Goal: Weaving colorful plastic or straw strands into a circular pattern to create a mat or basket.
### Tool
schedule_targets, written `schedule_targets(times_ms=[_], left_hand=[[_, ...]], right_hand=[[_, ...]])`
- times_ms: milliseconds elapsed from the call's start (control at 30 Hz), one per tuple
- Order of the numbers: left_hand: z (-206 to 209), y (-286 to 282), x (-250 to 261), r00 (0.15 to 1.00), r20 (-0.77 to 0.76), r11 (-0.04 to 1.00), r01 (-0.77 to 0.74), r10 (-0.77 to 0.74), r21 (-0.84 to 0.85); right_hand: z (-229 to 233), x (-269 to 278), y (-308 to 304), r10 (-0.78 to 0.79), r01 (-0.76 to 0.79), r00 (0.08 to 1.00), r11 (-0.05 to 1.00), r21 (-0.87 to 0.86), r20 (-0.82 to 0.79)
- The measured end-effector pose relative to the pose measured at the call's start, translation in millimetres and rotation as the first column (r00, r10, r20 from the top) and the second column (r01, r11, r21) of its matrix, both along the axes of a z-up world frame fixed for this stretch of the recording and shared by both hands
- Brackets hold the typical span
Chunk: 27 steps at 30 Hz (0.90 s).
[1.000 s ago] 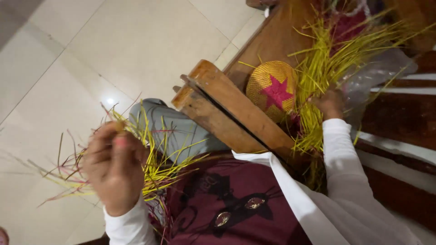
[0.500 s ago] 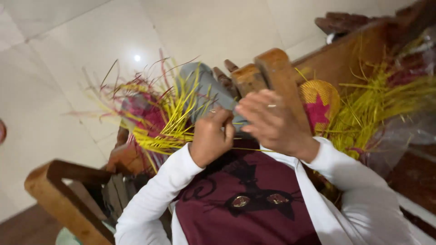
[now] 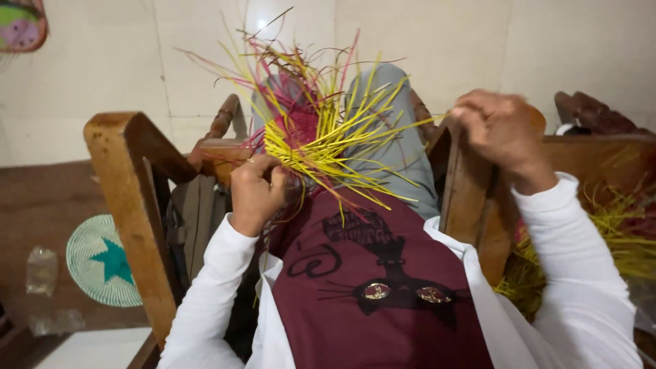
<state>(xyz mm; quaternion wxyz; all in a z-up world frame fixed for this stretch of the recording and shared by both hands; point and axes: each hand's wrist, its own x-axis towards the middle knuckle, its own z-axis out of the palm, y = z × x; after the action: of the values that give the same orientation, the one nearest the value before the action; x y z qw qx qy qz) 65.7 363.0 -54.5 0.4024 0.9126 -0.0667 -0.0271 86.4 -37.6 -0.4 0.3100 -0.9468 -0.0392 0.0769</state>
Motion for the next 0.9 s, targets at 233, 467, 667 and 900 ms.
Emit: schedule_targets(times_ms=[233,467,667,900], left_hand=[[3,-34,-19,0.718,-0.672,0.703,-0.384,-0.180,-0.598],[-3,-60,-19,0.480,-0.706,0.234,-0.715,-0.521,-0.659],[12,-70,-16,0.951,-0.207,0.895,0.121,-0.228,-0.430],[1,-59,-28,0.809,-0.488,0.626,-0.200,-0.328,-0.753]], right_hand=[[8,34,39,0.564,-0.221,0.696,0.757,-0.615,0.444],[-8,-15,139,0.412,-0.566,0.765,0.797,0.211,0.494],[-18,-7,136,0.617,-0.546,0.664,0.786,-0.289,0.422],[-65,17,93,0.615,-0.512,0.727,0.782,-0.355,0.305]])
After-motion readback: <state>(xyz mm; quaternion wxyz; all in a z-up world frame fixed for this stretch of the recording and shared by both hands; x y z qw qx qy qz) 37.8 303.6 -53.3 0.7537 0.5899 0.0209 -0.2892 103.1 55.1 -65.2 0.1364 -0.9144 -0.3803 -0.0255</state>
